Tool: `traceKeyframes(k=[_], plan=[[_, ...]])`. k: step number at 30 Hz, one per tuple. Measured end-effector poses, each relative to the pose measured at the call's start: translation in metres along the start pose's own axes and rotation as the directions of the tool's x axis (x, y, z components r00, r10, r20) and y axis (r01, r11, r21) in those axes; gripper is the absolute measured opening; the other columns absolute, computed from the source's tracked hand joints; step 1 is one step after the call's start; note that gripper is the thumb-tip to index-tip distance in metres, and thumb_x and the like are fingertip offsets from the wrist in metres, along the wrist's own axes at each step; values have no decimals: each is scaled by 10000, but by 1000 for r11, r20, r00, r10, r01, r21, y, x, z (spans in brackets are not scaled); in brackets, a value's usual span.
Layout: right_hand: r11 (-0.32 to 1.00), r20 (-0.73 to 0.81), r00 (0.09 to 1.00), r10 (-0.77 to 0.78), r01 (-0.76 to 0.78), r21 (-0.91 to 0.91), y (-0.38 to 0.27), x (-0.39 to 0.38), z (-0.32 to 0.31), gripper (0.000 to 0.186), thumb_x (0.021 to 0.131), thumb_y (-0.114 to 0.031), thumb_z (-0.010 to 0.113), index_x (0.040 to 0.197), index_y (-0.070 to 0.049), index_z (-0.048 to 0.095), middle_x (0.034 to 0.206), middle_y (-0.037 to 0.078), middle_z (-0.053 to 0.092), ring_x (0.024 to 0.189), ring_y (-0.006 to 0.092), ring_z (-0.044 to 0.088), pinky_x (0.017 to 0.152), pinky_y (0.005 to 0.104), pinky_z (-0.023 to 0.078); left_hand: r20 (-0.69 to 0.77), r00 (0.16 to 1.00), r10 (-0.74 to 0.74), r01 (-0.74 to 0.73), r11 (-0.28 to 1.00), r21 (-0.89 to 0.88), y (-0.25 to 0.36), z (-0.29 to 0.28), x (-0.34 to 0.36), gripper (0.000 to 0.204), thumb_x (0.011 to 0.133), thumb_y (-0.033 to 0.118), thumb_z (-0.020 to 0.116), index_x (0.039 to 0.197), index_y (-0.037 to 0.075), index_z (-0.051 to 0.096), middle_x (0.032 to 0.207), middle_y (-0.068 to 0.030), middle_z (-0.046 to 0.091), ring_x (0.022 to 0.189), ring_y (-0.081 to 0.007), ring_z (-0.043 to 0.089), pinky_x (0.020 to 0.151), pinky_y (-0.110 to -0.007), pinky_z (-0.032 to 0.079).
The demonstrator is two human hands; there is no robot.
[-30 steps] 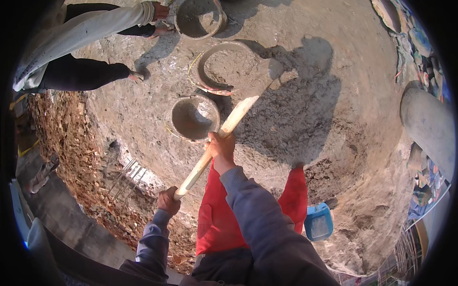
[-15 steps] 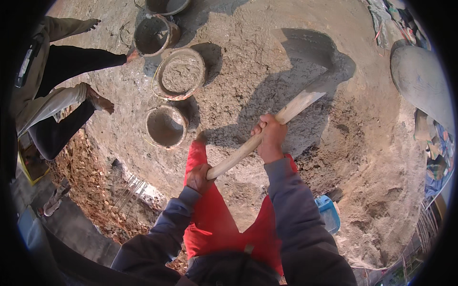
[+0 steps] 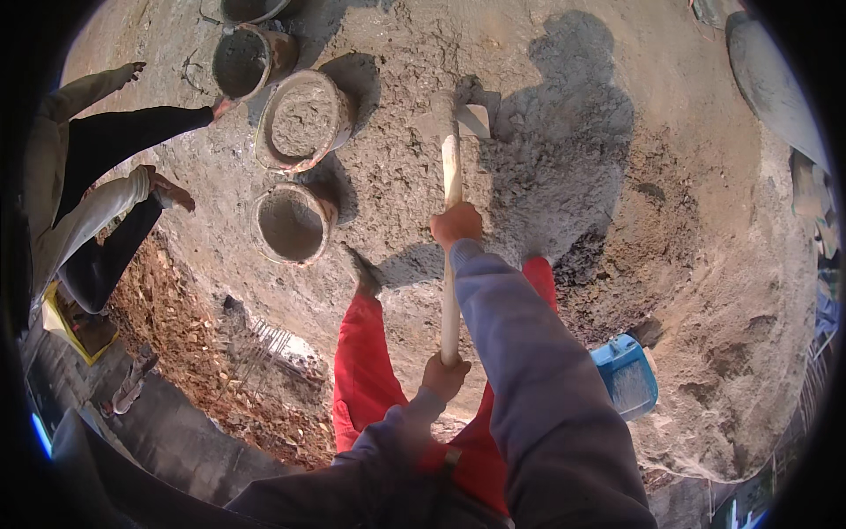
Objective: The person mixes a pile of cement on the ground using a hoe and then scoops the mixed cement into buckets. Another person assists by moving the buckets.
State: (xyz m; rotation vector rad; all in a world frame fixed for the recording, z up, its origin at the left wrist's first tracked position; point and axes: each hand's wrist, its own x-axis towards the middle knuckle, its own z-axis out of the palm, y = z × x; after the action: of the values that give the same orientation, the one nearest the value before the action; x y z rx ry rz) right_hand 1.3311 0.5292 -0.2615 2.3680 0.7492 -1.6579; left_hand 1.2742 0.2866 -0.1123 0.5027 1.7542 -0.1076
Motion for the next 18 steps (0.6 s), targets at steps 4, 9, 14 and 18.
traceKeyframes(k=[4, 9, 14, 18], plan=[[981, 122, 981, 151, -133, -138, 61, 11, 76, 360, 791, -219, 680, 977, 88, 669, 886, 203, 701, 769, 303, 692, 684, 400, 568, 192, 970, -152, 169, 983, -75, -24, -42, -40, 361, 785, 266, 686, 975, -24, 588, 908, -227, 672, 905, -386, 661, 813, -449, 517], [941, 480, 860, 172, -288, 180, 111, -6, 104, 149, 822, -156, 622, 816, -7, 618, 673, 101, 598, 536, 241, 577, 527, 406, 491, 179, 982, -67, 35, 984, 173, 20, -102, -67, 442, 814, 334, 637, 1025, -29, 498, 879, -256, 637, 823, -479, 625, 732, -544, 497], [820, 597, 789, 145, -434, 374, 73, -54, 102, 118, 829, -76, 576, 766, -87, 477, 629, 34, 459, 509, 200, 473, 496, 381, 450, 161, 975, 150, -182, 962, 204, 13, -179, -82, 364, 798, 256, 629, 987, -18, 483, 800, -256, 633, 700, -455, 639, 642, -546, 522], [673, 547, 813, 200, -520, 526, 32, -125, 91, 118, 833, -85, 585, 788, -100, 477, 652, 23, 473, 527, 169, 479, 498, 355, 453, 211, 913, 350, -390, 899, 199, 15, -261, -124, 313, 783, 218, 634, 935, -6, 479, 676, -231, 623, 587, -408, 642, 538, -513, 526]])
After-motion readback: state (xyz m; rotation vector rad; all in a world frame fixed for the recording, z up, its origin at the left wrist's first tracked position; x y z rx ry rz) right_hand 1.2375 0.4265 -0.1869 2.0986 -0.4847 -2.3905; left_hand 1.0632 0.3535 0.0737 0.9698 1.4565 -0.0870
